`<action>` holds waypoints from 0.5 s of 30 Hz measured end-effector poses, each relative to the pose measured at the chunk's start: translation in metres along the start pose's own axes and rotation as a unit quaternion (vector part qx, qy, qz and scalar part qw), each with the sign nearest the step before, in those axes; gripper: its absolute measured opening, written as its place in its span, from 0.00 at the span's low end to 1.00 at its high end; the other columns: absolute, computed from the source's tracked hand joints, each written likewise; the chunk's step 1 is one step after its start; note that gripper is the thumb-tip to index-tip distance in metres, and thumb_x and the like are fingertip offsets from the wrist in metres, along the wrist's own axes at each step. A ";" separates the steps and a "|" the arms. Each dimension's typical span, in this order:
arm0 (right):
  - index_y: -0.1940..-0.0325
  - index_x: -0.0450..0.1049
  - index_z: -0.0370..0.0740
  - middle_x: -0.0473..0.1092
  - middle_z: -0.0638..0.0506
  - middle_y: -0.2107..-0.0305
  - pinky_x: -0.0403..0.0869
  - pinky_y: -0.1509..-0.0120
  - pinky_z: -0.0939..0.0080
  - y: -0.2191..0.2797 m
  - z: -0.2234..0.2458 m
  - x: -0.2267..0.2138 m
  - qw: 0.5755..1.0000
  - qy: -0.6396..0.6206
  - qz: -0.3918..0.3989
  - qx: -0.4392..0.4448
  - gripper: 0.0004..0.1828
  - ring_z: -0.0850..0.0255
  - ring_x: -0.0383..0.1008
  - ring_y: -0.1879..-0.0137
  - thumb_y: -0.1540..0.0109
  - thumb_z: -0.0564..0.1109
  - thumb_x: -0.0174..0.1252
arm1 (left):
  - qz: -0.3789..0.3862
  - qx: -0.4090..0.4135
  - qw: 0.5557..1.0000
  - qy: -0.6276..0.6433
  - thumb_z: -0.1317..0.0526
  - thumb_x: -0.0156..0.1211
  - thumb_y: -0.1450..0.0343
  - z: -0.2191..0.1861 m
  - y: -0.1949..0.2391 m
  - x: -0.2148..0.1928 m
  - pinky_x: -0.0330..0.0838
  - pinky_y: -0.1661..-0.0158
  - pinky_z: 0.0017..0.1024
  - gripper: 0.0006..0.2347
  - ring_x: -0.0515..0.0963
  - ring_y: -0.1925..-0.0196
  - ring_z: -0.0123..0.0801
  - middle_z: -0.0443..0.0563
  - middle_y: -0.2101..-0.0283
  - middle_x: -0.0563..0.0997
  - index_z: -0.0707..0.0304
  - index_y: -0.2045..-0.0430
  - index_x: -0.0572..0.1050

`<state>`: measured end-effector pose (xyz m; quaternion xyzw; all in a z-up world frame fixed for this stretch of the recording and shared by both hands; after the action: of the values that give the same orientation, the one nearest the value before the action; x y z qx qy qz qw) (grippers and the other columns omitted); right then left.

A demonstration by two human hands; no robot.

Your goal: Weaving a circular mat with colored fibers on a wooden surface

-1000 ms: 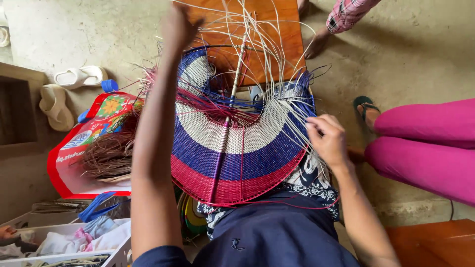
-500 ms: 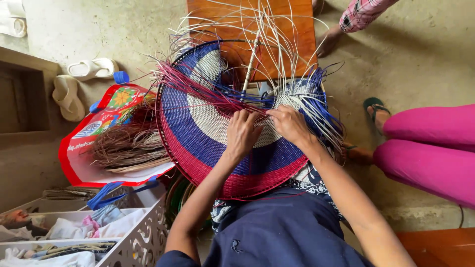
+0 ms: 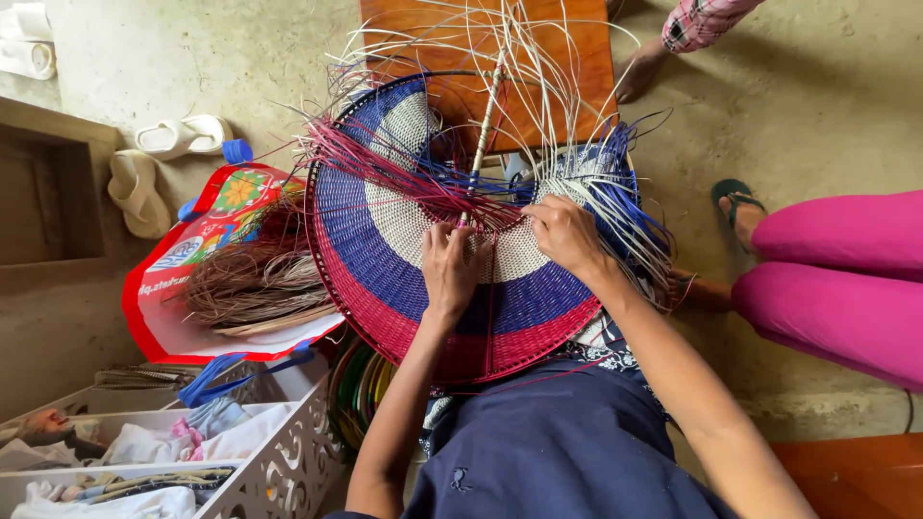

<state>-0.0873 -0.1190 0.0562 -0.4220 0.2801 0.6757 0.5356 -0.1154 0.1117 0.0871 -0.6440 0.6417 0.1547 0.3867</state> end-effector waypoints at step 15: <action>0.64 0.83 0.53 0.76 0.51 0.76 0.75 0.53 0.41 -0.047 0.003 -0.008 0.972 -0.117 0.135 0.153 0.05 0.46 0.79 0.60 0.41 0.49 0.63 | 0.175 -0.225 0.954 0.089 0.46 0.65 0.32 -0.012 -0.027 0.065 0.76 0.62 0.52 0.11 0.84 0.63 0.60 0.58 0.74 0.83 0.48 0.66 0.84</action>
<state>-0.0422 -0.1076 0.0686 -0.2112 0.3700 0.7356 0.5267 -0.0854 0.0542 0.0575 -0.6031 0.7248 0.3025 0.1395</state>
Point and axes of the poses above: each hand's wrist, its own y-axis away from the middle knuckle, its own x-axis out of the palm, z = x × y, the point moved 4 cm from there along -y, towards the middle knuckle
